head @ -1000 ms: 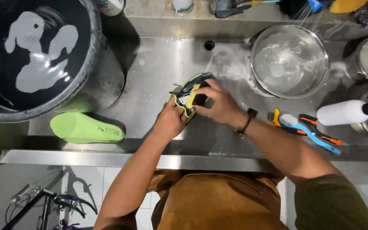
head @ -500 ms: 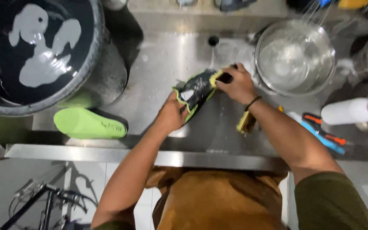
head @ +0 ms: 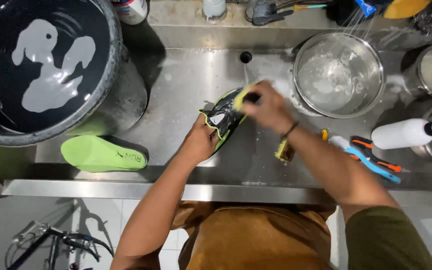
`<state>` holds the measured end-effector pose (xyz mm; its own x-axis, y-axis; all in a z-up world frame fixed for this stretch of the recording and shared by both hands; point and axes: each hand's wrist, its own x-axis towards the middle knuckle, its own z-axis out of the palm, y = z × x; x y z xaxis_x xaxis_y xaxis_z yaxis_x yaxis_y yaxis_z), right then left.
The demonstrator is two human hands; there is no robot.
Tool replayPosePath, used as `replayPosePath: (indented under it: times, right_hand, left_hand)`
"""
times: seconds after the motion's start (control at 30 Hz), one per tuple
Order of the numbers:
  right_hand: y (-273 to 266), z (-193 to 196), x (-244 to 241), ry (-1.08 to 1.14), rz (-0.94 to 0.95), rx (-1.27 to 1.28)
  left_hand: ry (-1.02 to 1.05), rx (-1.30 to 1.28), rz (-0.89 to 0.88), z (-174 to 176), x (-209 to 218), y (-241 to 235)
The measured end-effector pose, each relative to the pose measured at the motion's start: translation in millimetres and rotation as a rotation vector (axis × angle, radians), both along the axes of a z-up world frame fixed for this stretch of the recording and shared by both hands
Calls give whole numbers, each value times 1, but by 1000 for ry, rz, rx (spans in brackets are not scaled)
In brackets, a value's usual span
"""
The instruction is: The person is cleaning a black and neon green sneaker in a stainless steel sink using a sponge and soapy water, scrubbing the surfaces and rinsing.
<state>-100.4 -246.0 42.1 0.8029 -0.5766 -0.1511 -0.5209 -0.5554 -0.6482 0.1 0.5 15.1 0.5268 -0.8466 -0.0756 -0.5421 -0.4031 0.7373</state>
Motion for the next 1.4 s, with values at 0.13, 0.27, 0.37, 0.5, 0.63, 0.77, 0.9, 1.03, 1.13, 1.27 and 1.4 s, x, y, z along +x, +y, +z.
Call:
replayPosePath:
  times: [0.13, 0.27, 0.37, 0.5, 0.63, 0.77, 0.9, 1.03, 1.13, 1.27, 1.4]
  right_hand:
    - [26, 28, -11, -133, 147, 97]
    - [-48, -14, 5, 38, 18, -148]
    - [2, 21, 23, -207, 182, 45]
    - [-18, -13, 34, -224, 269, -4]
    - [-51, 5, 49, 146, 94, -42]
    - [-17, 76, 18, -103, 57, -69]
    - [-109, 42, -42, -206, -178, -209]
    - [-145, 28, -95, 173, -263, -288]
    - [-126, 49, -99, 241, -239, -166]
    - [-77, 70, -70, -301, -119, -419]
    - [-6, 45, -11, -313, -48, -34]
  left_hand:
    - [-65, 49, -9, -17, -5, -4]
    - [70, 128, 118, -16, -6, -9]
    - [-48, 140, 67, 25, -9, -7]
    - [-69, 227, 51, 37, -18, -4]
    - [-72, 221, 64, 16, -10, -9]
    - [-106, 68, 155, 15, -18, -2]
    - [-222, 74, 126, 39, -20, -4]
    - [-212, 207, 48, 40, -13, -13]
    - [-191, 331, 33, 62, -1, -29]
    - [-439, 375, 90, 71, -2, -53]
    - [-614, 291, 142, 47, -7, -68]
